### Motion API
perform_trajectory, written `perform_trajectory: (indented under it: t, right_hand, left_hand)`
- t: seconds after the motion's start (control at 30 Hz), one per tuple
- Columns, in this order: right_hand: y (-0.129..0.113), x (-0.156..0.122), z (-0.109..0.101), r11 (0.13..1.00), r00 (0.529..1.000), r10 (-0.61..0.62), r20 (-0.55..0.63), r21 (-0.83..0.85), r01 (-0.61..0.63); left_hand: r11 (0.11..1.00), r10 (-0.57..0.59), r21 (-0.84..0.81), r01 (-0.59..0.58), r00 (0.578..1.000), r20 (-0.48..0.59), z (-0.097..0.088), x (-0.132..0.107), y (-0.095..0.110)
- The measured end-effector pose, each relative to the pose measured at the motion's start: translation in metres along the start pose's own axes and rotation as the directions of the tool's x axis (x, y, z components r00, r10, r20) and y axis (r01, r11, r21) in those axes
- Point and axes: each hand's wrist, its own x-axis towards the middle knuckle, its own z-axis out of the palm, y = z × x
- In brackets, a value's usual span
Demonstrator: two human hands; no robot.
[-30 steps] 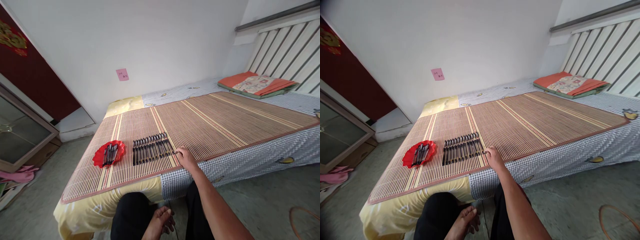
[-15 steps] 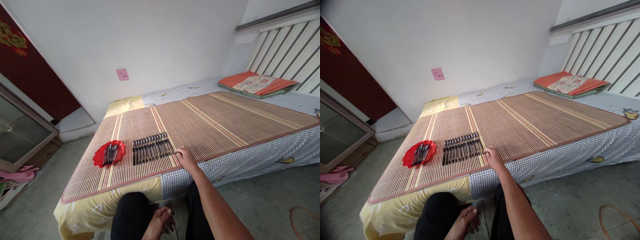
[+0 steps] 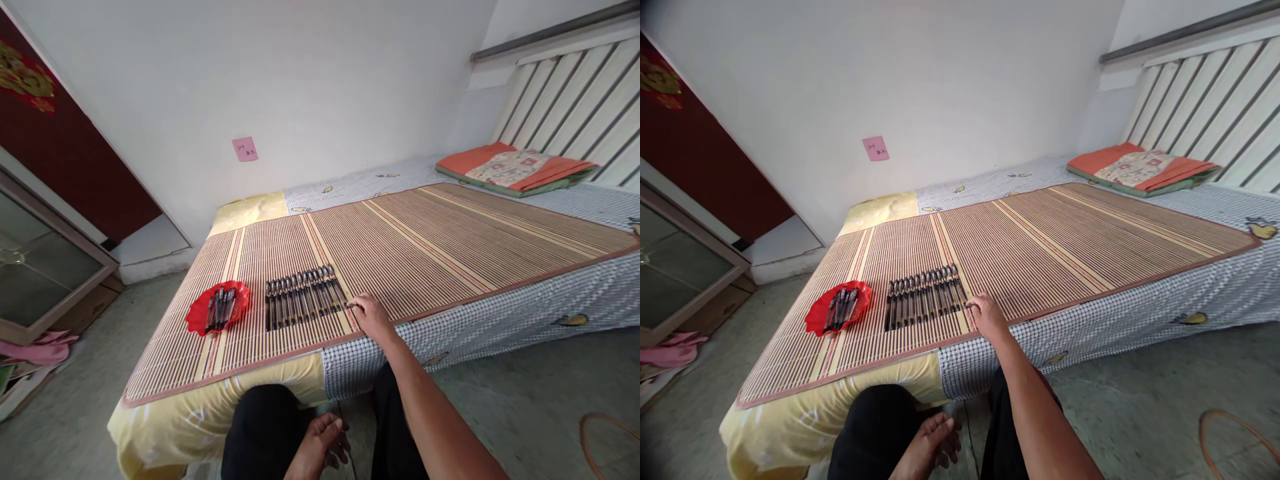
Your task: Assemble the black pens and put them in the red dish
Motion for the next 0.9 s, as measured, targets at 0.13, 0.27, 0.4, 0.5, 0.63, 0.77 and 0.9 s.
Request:
perform_trajectory:
  t: [0.13,0.27,0.4,0.5,0.63,0.77,0.9]
  right_hand:
    - [0.0,0.0,0.0,1.0,1.0,-0.024,0.004,-0.001,0.024]
    - [0.001,0.0,0.0,0.999,0.999,-0.037,0.002,0.004,0.037]
    - [0.004,0.0,0.001,0.998,0.998,-0.065,-0.02,-0.005,0.065]
    - [0.005,0.001,0.001,0.998,0.997,-0.069,-0.018,-0.008,0.068]
    - [0.002,0.001,0.002,0.997,0.997,-0.073,0.003,-0.037,0.073]
    - [0.0,0.005,0.006,0.993,0.998,-0.065,0.027,-0.099,0.067]
    - [0.002,0.01,0.011,0.987,0.997,-0.066,0.028,-0.144,0.069]
  left_hand:
    - [1.0,0.0,0.009,0.0,1.0,0.008,0.0,0.0,0.0]
    - [1.0,-0.008,0.014,0.008,1.0,0.017,0.0,-0.001,0.002]
    - [1.0,-0.009,0.013,0.009,1.0,0.009,0.001,-0.002,0.003]
    - [1.0,-0.01,0.011,0.009,1.0,0.008,0.001,-0.002,0.003]
    - [1.0,-0.008,0.011,0.008,1.0,0.014,0.001,-0.002,0.004]
    - [1.0,-0.004,0.013,0.004,1.0,0.011,0.002,-0.003,0.005]
    - [1.0,-0.007,0.017,0.007,1.0,0.01,0.003,-0.004,0.005]
